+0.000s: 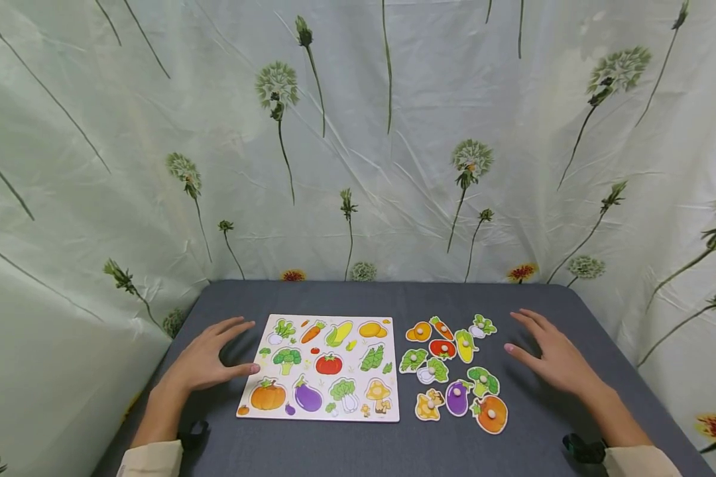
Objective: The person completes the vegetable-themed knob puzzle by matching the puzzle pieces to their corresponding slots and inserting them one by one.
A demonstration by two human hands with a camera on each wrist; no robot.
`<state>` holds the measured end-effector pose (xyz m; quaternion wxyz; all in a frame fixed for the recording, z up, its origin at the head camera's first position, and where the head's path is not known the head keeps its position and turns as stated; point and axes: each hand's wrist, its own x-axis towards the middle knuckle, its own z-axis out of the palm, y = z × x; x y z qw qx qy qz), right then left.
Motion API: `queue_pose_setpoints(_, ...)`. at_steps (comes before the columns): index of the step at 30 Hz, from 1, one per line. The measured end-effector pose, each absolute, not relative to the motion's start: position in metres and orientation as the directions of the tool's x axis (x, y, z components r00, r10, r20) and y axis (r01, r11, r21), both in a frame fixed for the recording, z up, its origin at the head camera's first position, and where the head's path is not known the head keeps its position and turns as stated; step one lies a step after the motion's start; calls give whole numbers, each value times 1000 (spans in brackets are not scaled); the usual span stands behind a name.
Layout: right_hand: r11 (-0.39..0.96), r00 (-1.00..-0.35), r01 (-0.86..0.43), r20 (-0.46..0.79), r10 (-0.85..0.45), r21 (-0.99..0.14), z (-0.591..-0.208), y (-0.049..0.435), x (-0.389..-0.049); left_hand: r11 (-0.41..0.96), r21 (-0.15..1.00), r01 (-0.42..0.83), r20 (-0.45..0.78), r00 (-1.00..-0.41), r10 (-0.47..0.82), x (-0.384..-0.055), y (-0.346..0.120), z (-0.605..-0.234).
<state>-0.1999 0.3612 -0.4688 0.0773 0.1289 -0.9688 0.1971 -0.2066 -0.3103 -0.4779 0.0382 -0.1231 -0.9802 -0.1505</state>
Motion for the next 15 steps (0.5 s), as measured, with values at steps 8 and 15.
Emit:
queue_pose_setpoints(8, 882, -956, -282, 182, -228, -378, -476, 345, -212, 912, 324, 251, 50, -967, 249, -212, -308, -490)
queue_pose_setpoints(15, 872, -962, -268, 159, -221, -410, -482, 335, -223, 905, 333, 265, 30, -962, 271, -214, -309, -492)
